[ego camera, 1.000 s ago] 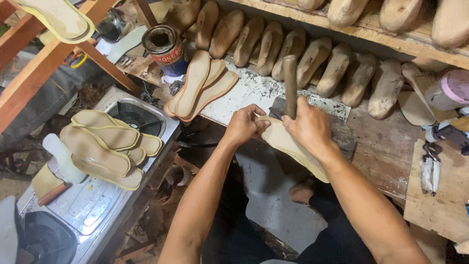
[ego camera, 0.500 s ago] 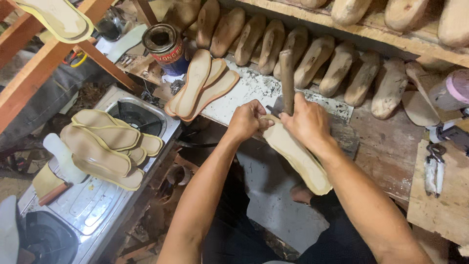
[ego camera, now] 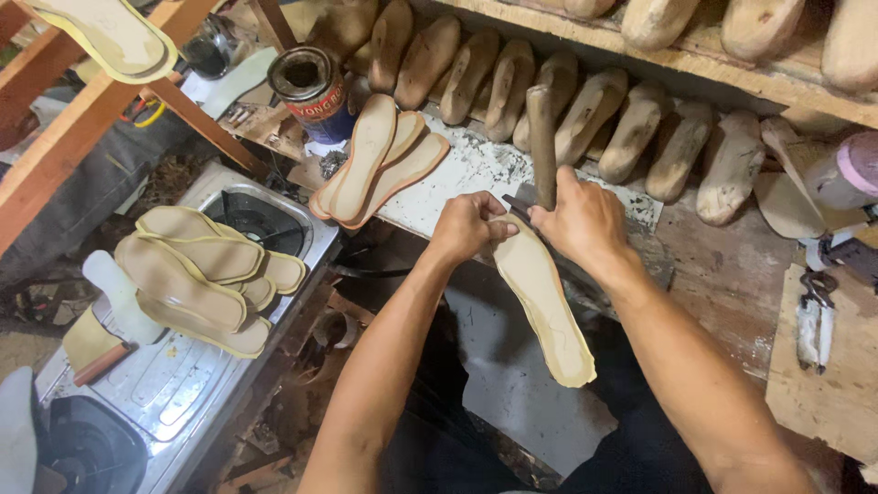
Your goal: The person shapes foam insoles at a workbench, pressing and smoothing each insole against a block using a wooden hand tool, then bends and turns each insole over by hand before stacking it with finished insoles on the bench.
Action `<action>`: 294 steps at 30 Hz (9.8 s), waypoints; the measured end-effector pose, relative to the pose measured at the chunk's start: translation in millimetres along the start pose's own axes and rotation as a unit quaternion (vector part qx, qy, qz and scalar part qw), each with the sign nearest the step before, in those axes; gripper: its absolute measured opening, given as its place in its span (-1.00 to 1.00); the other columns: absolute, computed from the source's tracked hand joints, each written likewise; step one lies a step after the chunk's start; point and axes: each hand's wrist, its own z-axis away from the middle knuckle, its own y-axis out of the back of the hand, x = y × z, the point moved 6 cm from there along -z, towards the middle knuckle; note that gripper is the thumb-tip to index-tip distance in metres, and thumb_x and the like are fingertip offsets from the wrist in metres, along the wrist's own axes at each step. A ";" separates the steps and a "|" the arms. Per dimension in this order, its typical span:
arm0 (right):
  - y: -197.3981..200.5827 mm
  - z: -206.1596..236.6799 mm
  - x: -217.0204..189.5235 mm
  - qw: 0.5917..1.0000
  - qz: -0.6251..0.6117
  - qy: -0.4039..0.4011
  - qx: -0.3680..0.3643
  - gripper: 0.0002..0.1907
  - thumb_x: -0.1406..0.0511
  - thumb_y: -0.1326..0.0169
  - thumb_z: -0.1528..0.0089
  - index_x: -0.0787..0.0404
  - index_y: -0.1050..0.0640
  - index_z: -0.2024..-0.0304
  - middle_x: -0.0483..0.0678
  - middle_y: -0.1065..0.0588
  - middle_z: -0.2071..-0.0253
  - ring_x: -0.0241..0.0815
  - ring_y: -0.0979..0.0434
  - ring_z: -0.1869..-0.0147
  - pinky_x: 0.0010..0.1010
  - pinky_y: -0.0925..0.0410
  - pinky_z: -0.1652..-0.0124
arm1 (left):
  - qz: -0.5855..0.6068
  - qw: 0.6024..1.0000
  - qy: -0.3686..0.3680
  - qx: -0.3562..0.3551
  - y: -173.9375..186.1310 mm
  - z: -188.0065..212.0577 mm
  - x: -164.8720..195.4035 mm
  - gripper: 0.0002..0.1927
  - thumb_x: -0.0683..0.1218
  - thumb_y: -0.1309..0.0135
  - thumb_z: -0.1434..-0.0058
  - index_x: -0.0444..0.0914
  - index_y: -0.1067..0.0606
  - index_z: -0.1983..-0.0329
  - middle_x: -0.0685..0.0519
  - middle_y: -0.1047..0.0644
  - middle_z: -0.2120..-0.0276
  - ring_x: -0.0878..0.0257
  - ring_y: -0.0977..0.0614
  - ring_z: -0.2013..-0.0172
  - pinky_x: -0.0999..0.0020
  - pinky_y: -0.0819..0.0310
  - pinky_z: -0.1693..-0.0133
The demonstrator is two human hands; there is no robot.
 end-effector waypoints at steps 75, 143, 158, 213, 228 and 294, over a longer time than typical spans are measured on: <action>21.8 -11.5 5.6 0.995 0.041 0.047 -0.074 -0.53 0.08 -0.33 -0.04 0.24 -0.50 0.19 0.15 -0.55 0.45 0.26 -0.59 0.28 0.06 -0.41 0.23 | -0.015 0.998 0.036 0.042 -0.3 18.9 28.8 -0.74 -0.06 -0.37 -0.06 -0.35 -0.61 0.36 0.00 -0.61 0.53 0.29 -0.59 0.49 0.31 -0.48 0.39; 9.6 3.7 28.0 0.992 -0.002 0.119 -0.053 -0.56 0.07 -0.29 -0.15 0.20 -0.44 0.17 -0.05 -0.45 0.62 -0.09 -0.47 0.60 -0.14 -0.37 0.54 | -0.159 0.986 -0.022 0.036 11.7 24.2 48.5 -0.49 0.14 -0.44 0.11 -0.33 -0.46 0.48 -0.20 -0.57 0.54 -0.10 -0.62 0.45 0.03 -0.47 0.33; 16.3 28.7 31.6 0.998 0.033 0.058 -0.003 -0.51 0.08 -0.33 -0.08 0.27 -0.46 0.17 0.20 -0.57 0.42 0.27 -0.60 0.31 0.07 -0.44 0.27 | -0.173 0.979 -0.030 -0.100 29.2 27.8 24.1 -0.52 0.06 -0.23 -0.10 -0.12 -0.56 -0.11 -0.18 -0.66 0.23 -0.04 -0.70 0.17 0.15 -0.53 0.10; 5.6 -23.3 27.8 0.988 0.041 0.136 -0.062 -0.54 0.02 -0.30 -0.08 0.13 -0.46 0.18 0.10 -0.52 0.49 0.15 -0.58 0.38 0.03 -0.39 0.33 | -0.226 0.973 -0.007 -0.054 15.6 9.6 41.2 -0.65 0.09 -0.40 0.07 -0.23 -0.63 0.35 -0.10 -0.65 0.44 0.00 -0.69 0.35 0.13 -0.52 0.24; 20.8 14.1 20.5 0.989 0.022 0.142 -0.038 -0.49 0.05 -0.33 -0.01 0.19 -0.50 0.15 0.12 -0.53 0.45 0.19 -0.58 0.36 0.02 -0.40 0.33 | -0.133 0.965 -0.054 -0.218 32.3 13.7 4.9 -0.52 -0.02 -0.30 -0.07 -0.16 -0.60 -0.10 0.00 -0.67 0.39 0.17 -0.69 0.35 0.26 -0.52 0.27; 0.0 -0.9 2.5 0.999 0.009 0.050 -0.008 -0.58 0.14 -0.29 -0.11 0.28 -0.47 0.18 0.14 -0.56 0.44 0.23 -0.60 0.28 0.05 -0.41 0.22 | 0.020 1.000 -0.012 0.001 0.5 3.8 7.8 -0.67 -0.06 -0.44 0.02 -0.33 -0.58 0.32 0.06 -0.63 0.53 0.34 -0.62 0.50 0.37 -0.49 0.42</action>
